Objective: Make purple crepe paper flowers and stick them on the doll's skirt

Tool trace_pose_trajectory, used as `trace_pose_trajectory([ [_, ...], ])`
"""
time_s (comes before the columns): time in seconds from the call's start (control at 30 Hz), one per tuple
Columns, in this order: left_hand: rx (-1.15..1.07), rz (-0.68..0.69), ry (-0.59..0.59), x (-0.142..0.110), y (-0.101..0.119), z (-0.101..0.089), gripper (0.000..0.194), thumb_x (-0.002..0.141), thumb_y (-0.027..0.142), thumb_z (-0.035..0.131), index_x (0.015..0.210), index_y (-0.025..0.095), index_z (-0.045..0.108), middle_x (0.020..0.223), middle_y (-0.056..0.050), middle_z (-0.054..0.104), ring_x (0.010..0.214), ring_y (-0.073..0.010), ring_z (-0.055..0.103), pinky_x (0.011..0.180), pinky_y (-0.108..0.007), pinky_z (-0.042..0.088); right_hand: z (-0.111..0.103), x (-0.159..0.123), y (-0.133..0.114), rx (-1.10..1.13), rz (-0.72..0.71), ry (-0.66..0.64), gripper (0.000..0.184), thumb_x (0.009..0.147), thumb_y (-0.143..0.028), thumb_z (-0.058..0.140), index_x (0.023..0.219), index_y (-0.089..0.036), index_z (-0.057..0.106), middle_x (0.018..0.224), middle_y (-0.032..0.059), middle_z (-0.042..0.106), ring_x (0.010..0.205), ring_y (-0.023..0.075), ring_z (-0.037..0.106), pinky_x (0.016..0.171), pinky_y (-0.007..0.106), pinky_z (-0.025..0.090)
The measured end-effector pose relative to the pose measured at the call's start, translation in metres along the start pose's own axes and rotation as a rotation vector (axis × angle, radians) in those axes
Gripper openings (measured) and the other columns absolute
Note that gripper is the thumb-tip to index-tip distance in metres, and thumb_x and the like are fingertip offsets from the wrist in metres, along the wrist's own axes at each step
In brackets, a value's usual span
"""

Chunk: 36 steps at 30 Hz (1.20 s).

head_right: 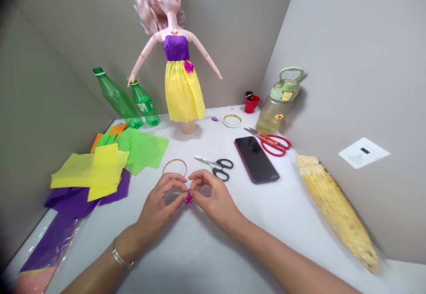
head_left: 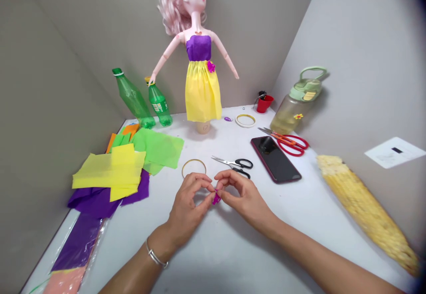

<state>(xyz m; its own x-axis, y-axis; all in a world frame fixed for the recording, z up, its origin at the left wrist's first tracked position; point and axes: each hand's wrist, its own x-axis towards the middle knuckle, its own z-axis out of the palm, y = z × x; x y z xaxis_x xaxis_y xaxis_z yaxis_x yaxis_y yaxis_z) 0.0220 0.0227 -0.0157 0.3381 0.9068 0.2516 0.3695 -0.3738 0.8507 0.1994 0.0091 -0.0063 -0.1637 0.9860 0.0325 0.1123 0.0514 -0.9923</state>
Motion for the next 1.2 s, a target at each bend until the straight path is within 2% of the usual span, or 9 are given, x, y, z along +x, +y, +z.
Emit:
trace_pose_trajectory([
  [0.33, 0.011, -0.030, 0.000, 0.0004, 0.0012, -0.0004, 0.002, 0.085, 0.023, 0.065, 0.086, 0.023, 0.063, 0.106, -0.004, 0.058, 0.106, -0.0199, 0.055, 0.097, -0.037, 0.042, 0.0012, -0.0026, -0.0006, -0.087, -0.043, 0.039, 0.020, 0.082, -0.015, 0.060, 0.101, -0.021, 0.058, 0.081, -0.0013, 0.065, 0.084, 0.0167, 0.061, 0.086, 0.032, 0.044],
  [1.2, -0.036, -0.083, -0.017, 0.0003, 0.0027, -0.0018, 0.004, 0.086, 0.021, 0.062, 0.082, 0.023, 0.063, 0.107, -0.004, 0.060, 0.107, -0.0206, 0.056, 0.097, -0.038, 0.044, 0.0010, -0.0028, -0.0018, -0.099, -0.038, 0.025, 0.021, 0.083, -0.016, 0.060, 0.102, -0.022, 0.057, 0.081, -0.0012, 0.066, 0.084, 0.0169, 0.061, 0.086, 0.033, 0.044],
])
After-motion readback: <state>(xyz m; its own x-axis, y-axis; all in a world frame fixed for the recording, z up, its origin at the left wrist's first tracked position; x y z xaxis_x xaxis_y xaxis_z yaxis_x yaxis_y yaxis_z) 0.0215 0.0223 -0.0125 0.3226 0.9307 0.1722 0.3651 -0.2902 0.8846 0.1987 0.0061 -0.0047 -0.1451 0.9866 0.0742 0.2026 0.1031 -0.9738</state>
